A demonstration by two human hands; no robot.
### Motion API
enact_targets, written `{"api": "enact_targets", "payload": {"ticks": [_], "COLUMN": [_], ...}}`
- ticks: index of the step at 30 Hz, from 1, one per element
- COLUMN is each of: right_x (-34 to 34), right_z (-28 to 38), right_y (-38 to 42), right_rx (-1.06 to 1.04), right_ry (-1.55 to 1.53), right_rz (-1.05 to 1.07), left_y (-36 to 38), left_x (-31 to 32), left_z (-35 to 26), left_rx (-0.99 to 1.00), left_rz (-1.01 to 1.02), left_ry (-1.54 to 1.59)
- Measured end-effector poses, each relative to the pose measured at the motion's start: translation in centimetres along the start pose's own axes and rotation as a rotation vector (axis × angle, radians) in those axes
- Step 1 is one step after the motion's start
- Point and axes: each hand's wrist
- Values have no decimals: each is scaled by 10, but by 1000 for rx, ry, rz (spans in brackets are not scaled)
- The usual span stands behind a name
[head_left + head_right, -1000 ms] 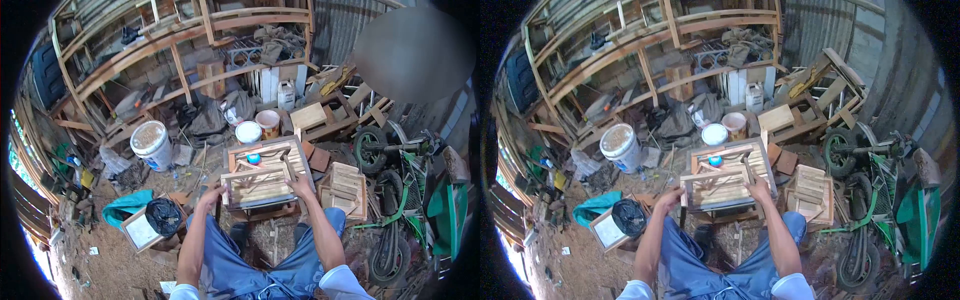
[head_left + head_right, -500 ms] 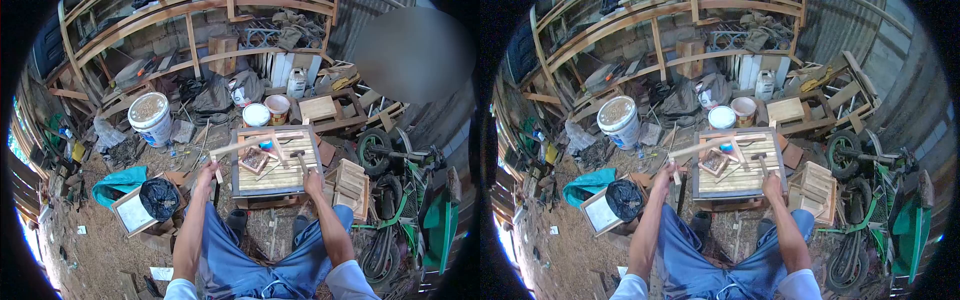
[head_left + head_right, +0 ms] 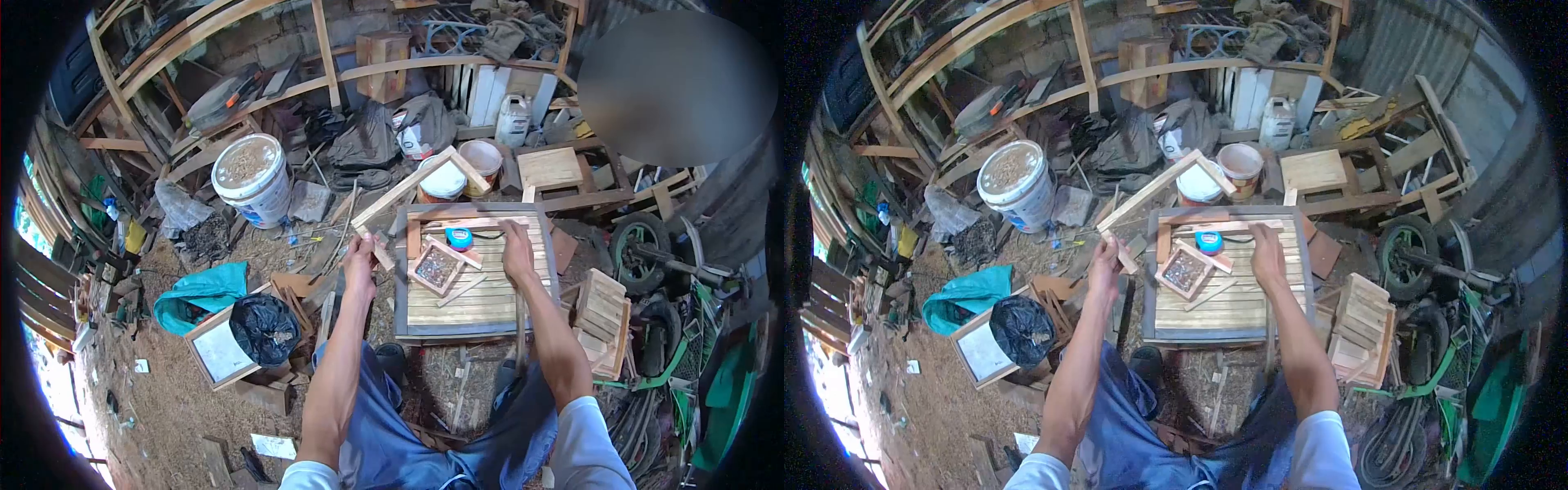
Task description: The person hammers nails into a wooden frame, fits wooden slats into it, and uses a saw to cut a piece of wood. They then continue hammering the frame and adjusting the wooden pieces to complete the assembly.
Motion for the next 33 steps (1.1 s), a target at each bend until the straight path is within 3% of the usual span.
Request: {"api": "enact_targets", "payload": {"ticks": [3,6,7,10,13,16,21,24,25,28,31,33], "right_x": [24,36,37,23,11,-19,-63,-66,-85,-98,-100,-93], "right_z": [-8,-12,-13,-10,-7,10,28,-8,16,57,92,89], "right_y": [-21,-27,-27,-34,-30,-30,-9,13,29,67,107,114], "right_rx": [-67,73,17,19,-92,-98,68,255,242,612,707,629], "right_ry": [230,320,365,429,450,538,445,-258,-505,-1115,-1210,-1158], "right_rz": [16,210,152,238,8,-31,-259,-229,-124,-105,-52,50], "left_y": [0,-1,-3,-2,2,7,27,41,47,64,89,106], "left_x": [8,3,1,-2,-2,3,14,20,22,28,38,42], "left_z": [-6,-9,-9,-9,-13,-10,-13,-7,-4,-4,-10,3], "left_rx": [12,30,32,43,42,55,92,79,71,48,39,29], "left_rz": [1,20,38,62,60,85,145,167,178,203,237,270], "left_ry": [22,47,45,94,102,167,233,276,290,279,239,226]}}
Point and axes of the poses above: each hand's wrist, its own y-axis away from the middle knuckle, its own x-axis out of the palm, z = x × y, and after that the axes turned 9 degrees about -y, right-handed
